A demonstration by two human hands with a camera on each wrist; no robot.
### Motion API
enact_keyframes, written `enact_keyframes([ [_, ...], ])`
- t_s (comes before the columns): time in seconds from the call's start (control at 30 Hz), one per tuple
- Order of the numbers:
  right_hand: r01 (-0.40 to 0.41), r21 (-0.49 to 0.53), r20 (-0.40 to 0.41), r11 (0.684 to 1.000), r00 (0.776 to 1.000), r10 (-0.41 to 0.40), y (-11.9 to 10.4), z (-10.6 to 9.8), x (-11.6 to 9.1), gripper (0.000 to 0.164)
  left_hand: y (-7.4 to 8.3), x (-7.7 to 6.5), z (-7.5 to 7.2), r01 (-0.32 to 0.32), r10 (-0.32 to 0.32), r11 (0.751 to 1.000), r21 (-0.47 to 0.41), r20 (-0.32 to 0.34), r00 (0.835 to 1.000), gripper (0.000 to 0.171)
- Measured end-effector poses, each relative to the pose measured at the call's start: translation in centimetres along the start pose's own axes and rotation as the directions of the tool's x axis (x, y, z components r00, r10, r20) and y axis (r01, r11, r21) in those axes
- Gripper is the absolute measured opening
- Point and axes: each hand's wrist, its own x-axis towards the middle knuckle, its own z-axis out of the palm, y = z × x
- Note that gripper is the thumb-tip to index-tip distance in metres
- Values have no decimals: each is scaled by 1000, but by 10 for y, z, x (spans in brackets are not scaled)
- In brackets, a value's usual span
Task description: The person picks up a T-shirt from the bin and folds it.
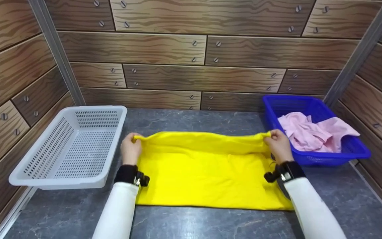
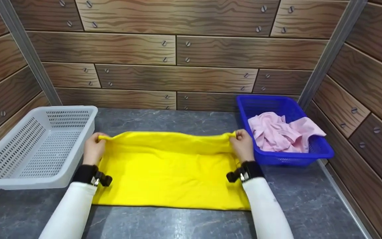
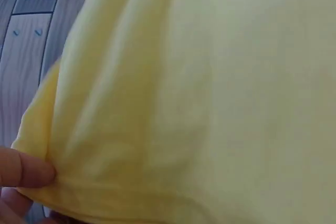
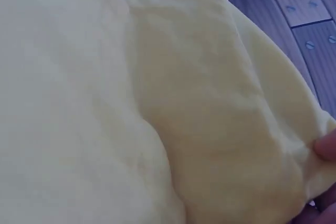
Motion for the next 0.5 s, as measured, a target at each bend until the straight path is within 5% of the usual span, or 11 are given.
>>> enact_keyframes([
  [0.13, -35, -112, 151, 993, 987, 52, 10, -17, -27, 13, -7, -20, -13, -26, 17, 983, 184, 51, 999, 18],
  [0.33, -65, -323, 380, 944, 904, 193, 21, -32, -39, 48, -19, -28, -25, 12, -118, 930, 366, 267, 956, 25],
  [0.43, -83, -353, 350, 932, 912, 214, 23, -30, -39, 57, -22, -26, -27, 70, -182, 939, 337, 313, 932, 31],
  [0.5, -67, -353, 307, 933, 934, 183, 24, -26, -40, 54, -22, -25, -27, 87, -185, 949, 302, 313, 931, 36],
])
